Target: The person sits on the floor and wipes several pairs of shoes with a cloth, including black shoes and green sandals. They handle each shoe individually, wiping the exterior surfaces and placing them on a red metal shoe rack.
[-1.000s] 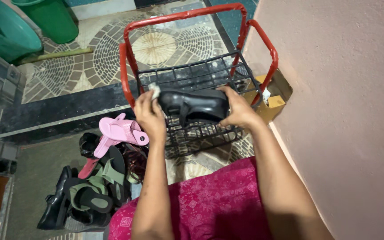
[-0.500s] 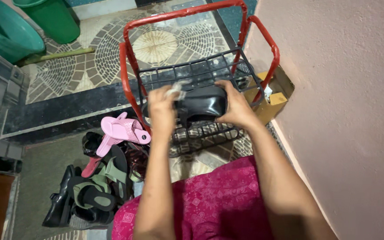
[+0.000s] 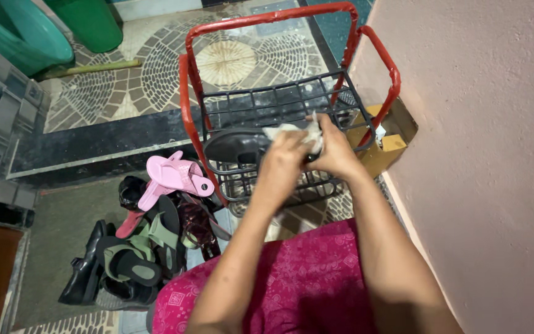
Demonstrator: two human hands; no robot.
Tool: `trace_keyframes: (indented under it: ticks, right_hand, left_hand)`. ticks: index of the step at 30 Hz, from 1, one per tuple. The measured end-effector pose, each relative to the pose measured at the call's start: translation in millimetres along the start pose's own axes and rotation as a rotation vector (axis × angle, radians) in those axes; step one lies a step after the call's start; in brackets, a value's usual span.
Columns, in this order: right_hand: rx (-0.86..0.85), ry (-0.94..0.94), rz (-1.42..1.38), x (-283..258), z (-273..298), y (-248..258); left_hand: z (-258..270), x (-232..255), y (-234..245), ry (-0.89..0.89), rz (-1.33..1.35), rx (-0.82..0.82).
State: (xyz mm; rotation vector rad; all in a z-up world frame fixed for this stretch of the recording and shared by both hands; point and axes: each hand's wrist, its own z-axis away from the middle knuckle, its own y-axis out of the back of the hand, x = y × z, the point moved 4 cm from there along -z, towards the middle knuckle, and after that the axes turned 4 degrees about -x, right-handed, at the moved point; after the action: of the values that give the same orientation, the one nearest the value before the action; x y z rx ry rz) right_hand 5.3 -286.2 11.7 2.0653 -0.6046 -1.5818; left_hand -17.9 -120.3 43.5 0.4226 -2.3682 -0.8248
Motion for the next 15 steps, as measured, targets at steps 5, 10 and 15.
trace_keyframes:
  ticks: [5, 10, 15]
  right_hand:
    - [0.007, 0.094, 0.045, 0.4, 3.9, 1.4]
    - [0.018, 0.079, 0.051, -2.2, -2.6, 0.6]
    - [0.081, -0.005, -0.077, 3.4, -6.2, 1.2]
  left_hand:
    - [12.6, -82.7, 50.7, 0.162, -0.205, 0.137]
    - [40.8, -128.1, 71.3, 0.425, -0.207, 0.236]
    - [62.7, -145.1, 58.3, 0.485, -0.389, 0.259]
